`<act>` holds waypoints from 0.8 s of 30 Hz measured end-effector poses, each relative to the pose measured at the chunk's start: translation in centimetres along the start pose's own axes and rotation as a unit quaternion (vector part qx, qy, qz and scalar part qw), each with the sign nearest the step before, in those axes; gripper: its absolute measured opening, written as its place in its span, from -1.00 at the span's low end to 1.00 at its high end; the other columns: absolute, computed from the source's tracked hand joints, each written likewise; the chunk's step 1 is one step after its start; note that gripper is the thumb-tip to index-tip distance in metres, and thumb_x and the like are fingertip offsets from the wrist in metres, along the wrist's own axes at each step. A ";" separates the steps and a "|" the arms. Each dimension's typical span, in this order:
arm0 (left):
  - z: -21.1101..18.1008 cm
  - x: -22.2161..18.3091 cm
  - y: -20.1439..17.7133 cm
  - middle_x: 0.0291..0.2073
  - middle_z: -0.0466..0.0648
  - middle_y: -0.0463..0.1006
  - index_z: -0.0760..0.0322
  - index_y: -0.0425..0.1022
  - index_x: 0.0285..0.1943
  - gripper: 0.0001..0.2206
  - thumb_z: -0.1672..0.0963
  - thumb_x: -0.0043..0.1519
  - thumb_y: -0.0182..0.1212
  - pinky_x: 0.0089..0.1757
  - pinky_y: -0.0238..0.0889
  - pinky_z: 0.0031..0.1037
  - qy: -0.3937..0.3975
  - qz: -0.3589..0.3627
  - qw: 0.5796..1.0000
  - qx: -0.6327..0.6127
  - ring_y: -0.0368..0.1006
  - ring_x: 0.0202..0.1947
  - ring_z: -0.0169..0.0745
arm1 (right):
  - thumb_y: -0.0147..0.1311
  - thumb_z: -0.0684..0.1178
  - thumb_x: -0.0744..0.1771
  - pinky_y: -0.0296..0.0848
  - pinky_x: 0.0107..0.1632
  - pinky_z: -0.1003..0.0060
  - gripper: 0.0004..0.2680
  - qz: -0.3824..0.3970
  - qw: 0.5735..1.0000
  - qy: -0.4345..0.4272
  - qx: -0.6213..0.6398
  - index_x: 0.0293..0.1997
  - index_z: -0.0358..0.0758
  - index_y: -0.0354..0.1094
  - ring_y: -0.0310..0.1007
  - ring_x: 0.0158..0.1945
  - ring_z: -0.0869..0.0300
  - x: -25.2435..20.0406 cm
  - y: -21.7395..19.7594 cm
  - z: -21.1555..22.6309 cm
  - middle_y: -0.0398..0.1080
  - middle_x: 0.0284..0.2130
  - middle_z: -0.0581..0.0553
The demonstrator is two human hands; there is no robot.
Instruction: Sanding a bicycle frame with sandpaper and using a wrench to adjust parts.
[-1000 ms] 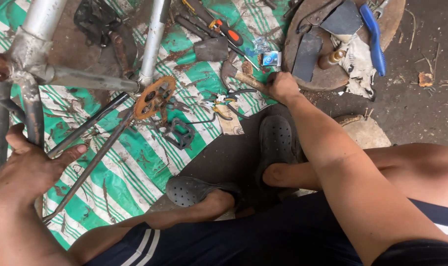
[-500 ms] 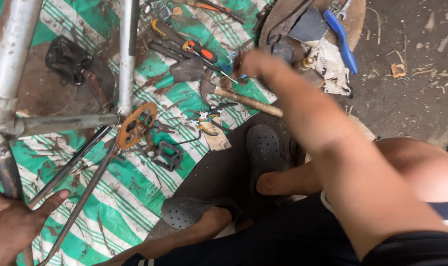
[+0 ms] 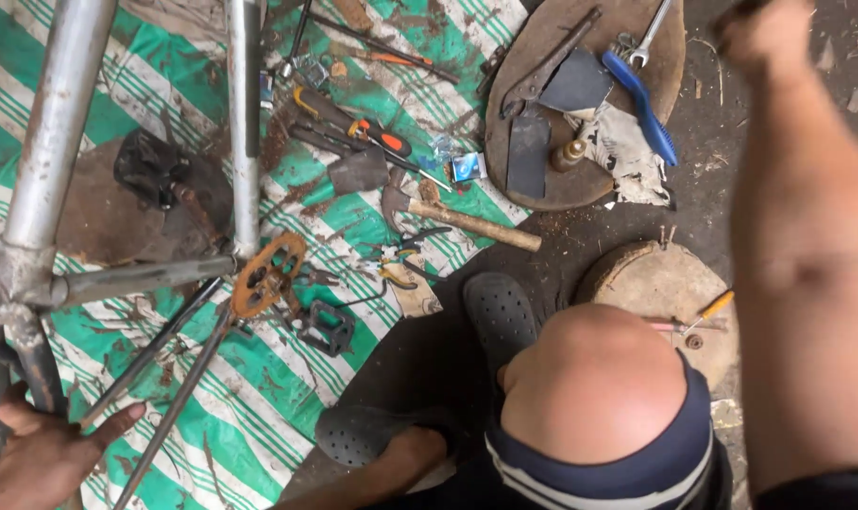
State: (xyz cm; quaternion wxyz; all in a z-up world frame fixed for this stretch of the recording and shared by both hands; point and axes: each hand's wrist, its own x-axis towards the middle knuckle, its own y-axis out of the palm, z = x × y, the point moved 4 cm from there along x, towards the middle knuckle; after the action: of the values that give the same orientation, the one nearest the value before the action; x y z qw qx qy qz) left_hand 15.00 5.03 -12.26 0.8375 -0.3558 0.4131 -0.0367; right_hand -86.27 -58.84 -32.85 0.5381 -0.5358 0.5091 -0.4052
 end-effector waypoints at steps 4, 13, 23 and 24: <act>2.1 2.6 3.3 0.48 0.35 0.05 0.35 0.02 0.74 0.16 -0.32 0.06 0.33 0.29 0.35 -0.04 0.018 -0.043 0.999 -0.005 0.41 0.38 0.51 | 0.42 -0.02 0.44 0.60 -0.29 0.09 -0.84 -0.034 0.961 0.147 0.231 -0.14 -0.33 0.69 0.56 -0.46 0.01 -2.6 3.9 4.9 0.64 -0.36 -0.19; 1.0 -2.4 1.3 0.25 0.42 0.39 0.57 0.11 0.60 0.17 0.25 -0.29 0.76 -0.02 0.47 0.04 0.143 -0.232 0.921 -0.278 0.55 0.00 0.47 | 0.53 0.28 0.42 0.67 -0.18 0.08 -0.56 -0.017 0.935 0.280 0.216 -0.17 -0.46 0.62 0.67 -0.32 -0.08 2.6 7.5 6.9 0.65 -0.28 -0.34; -0.3 -4.6 2.0 0.32 0.44 0.27 0.73 -0.08 0.69 0.24 -0.14 -0.01 0.58 -0.10 0.62 -0.01 -0.006 -0.207 0.975 -0.078 0.69 -0.09 0.42 | 0.56 -0.02 0.18 0.72 -0.27 0.04 -0.72 -0.020 0.939 0.307 0.152 -0.18 -0.40 0.63 0.73 -0.24 -0.07 6.5 10.2 3.6 0.66 -0.24 -0.38; -2.0 -5.2 -0.2 0.32 0.44 0.27 0.73 -0.08 0.69 0.24 -0.14 -0.01 0.58 -0.10 0.62 -0.01 -0.012 -0.210 0.974 -0.083 0.69 -0.09 0.42 | 0.56 -0.02 0.18 0.72 -0.27 0.04 -0.72 -0.025 0.940 0.301 0.156 -0.18 -0.40 0.63 0.73 -0.24 -0.07 7.4 12.0 1.5 0.66 -0.24 -0.38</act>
State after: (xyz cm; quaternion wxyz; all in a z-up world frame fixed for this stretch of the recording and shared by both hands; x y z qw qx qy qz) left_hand 10.21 5.59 -9.45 0.7834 -0.5032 0.3210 -0.1733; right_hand -84.95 -64.66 -45.68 0.4265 -0.3105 0.5643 -0.6350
